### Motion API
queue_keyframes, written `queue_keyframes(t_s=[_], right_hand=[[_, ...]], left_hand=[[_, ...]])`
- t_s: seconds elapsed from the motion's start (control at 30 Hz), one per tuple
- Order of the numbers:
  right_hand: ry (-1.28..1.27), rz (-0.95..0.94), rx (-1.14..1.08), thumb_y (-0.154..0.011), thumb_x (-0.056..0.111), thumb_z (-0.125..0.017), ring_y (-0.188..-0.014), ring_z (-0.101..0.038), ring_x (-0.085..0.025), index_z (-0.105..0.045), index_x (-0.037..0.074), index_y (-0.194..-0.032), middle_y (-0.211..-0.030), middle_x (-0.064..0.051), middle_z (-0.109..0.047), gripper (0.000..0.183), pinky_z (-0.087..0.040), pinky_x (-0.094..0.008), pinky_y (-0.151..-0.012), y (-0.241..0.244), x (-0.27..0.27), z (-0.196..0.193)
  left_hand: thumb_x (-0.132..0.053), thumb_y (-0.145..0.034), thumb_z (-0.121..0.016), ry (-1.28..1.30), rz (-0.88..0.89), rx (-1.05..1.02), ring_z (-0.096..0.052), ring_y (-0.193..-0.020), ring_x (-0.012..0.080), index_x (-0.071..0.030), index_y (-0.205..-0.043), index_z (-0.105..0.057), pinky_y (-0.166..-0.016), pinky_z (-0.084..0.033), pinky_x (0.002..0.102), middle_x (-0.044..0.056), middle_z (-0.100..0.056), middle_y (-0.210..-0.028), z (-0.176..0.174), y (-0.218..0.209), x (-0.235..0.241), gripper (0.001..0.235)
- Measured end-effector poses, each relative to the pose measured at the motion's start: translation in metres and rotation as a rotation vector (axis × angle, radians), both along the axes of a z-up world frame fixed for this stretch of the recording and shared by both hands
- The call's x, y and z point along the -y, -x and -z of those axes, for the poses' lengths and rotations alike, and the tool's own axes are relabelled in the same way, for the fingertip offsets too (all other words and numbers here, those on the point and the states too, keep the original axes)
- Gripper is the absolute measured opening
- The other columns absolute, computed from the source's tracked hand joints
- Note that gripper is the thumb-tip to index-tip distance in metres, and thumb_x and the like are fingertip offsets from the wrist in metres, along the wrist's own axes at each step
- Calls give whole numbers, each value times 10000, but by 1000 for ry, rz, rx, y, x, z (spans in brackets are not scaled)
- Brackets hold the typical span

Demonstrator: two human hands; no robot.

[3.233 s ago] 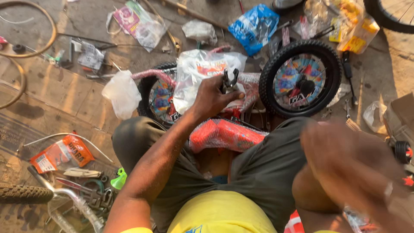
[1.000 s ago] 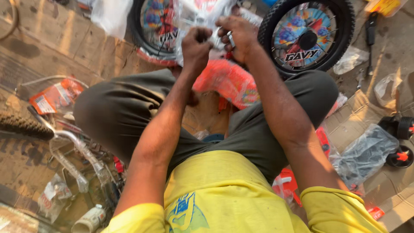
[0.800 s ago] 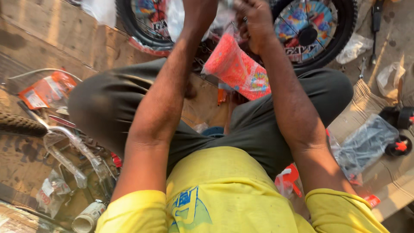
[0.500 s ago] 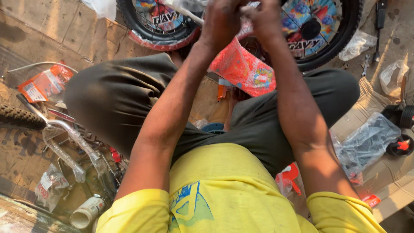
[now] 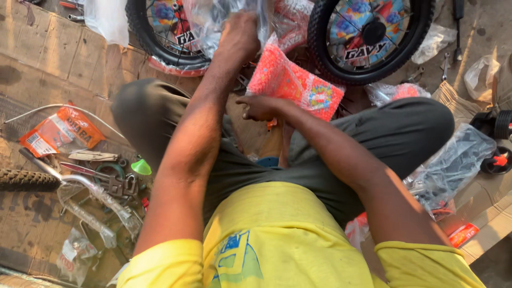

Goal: The person assembles a bicycle by attaching a pedal to the crank arm using a wrench. They then unwrap a red plastic basket and a metal tube from bubble wrap packaging. The person uses the wrench to tighten the pedal onto the crank arm.

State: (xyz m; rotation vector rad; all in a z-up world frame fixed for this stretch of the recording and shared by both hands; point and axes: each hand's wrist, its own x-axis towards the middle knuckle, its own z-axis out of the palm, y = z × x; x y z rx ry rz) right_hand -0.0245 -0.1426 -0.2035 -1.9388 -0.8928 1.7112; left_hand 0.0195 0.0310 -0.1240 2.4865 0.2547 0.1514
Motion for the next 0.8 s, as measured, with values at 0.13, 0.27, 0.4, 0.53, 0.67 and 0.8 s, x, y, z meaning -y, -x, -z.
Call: queue_keyframes(t_s=[0.13,0.27,0.4,0.53,0.67,0.8], right_hand=[[22,143,185,-901,213,-638,-920,-683,-438,-436,118,-1522,-1011,-283,-705,660,-531,-538,-812,7,4,7],[-7,362,608,-917,199,-628,-896,-677,-469,-373,104,-1547,-978,-300,-699,686,-523,-560,-812,-29,20,-12],[-63,555,878,-933,185,-619,-871,-670,-500,-310,89,-1571,-944,-317,-692,715,-516,-583,-814,-71,36,-45],[-47,638,787,-885,192,-634,-894,-684,-474,-288,90,-1539,-977,-297,-697,747,-511,-557,-822,-94,27,-27],[-54,309,576,-919,159,-604,-880,-643,-365,-577,32,-1166,-1002,-225,-683,279,-486,-487,-726,-74,8,7],[115,553,139,-963,175,-584,-654,-554,-189,-679,69,-925,-810,-69,-654,147,-399,-402,-509,-65,3,-31]], left_hand=[[43,-767,-638,125,171,0,-637,-1020,475,-13,-1003,-701,-829,-518,532,288,-670,-1075,-47,-1,5,251],[-9,-774,-684,161,158,-45,-670,-1004,448,-21,-1066,-701,-852,-529,508,265,-702,-1036,-78,18,3,292],[-25,-766,-679,168,65,-182,-673,-1003,431,-29,-1075,-706,-838,-523,502,253,-706,-1051,-48,27,5,311],[-33,-814,-647,304,153,-162,-683,-1028,416,-31,-1048,-732,-884,-544,458,247,-720,-1058,-5,13,12,248],[-47,-827,-608,272,174,-278,-704,-1033,385,-47,-1021,-748,-907,-550,434,242,-724,-1054,20,11,16,238],[-159,-867,-659,305,50,-114,-701,-942,390,-35,-1019,-735,-834,-544,445,223,-739,-992,26,13,22,210]])
